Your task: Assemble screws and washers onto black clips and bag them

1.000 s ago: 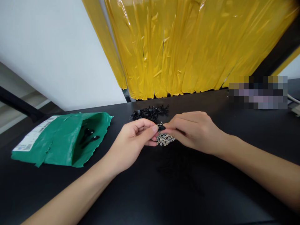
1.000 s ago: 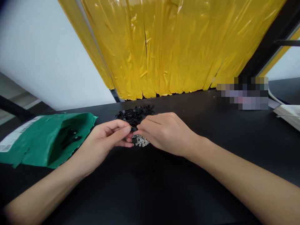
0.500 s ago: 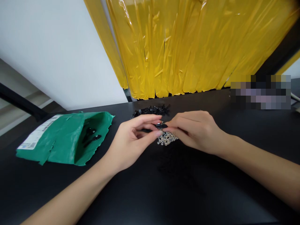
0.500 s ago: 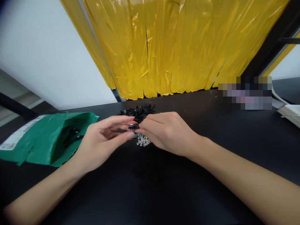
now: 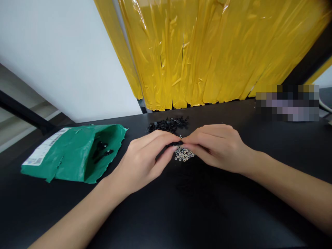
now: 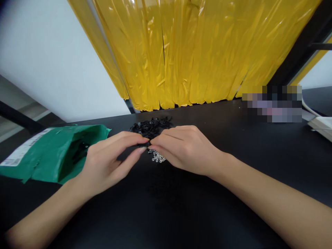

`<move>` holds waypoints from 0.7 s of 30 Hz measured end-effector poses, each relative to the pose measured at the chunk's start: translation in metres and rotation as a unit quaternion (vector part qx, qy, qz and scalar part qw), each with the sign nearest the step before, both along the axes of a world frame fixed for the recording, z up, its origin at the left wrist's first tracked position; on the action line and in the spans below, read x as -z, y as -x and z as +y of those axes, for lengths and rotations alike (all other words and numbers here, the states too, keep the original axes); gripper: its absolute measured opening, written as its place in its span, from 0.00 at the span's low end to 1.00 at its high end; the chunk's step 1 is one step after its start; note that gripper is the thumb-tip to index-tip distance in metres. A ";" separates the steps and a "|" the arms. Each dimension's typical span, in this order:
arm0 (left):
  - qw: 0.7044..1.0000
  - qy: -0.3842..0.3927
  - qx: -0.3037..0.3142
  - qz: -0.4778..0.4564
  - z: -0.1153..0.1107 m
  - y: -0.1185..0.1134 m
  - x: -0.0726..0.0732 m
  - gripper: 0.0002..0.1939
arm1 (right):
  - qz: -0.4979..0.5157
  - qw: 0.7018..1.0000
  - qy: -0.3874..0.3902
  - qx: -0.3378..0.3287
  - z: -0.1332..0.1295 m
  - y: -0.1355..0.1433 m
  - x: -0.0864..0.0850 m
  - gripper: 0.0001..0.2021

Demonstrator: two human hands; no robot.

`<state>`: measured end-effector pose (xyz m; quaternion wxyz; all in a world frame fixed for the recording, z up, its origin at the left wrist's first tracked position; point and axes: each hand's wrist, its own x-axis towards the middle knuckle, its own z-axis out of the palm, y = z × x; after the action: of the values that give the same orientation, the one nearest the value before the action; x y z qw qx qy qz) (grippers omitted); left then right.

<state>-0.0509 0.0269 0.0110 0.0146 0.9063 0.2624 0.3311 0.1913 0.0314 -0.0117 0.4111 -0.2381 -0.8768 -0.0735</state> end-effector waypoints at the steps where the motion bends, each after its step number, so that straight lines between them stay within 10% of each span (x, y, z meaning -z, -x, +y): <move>1: 1.000 -0.008 -0.002 0.008 0.000 0.001 0.000 0.12 | -0.002 1.000 -0.002 -0.001 0.000 0.000 -0.001 0.03; 11: 0.994 0.067 -0.066 -0.059 0.004 0.006 0.004 0.08 | 0.047 0.993 0.111 0.010 0.010 -0.009 -0.009 0.14; 21: 0.883 0.338 -0.037 -0.324 0.008 -0.006 0.007 0.08 | 0.132 0.974 0.179 0.045 0.019 -0.012 -0.005 0.21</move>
<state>-0.0450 0.0347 0.0036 0.3924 0.6776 0.3727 0.4980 0.2035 0.0506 -0.0071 0.4701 -0.3545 -0.8023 0.0980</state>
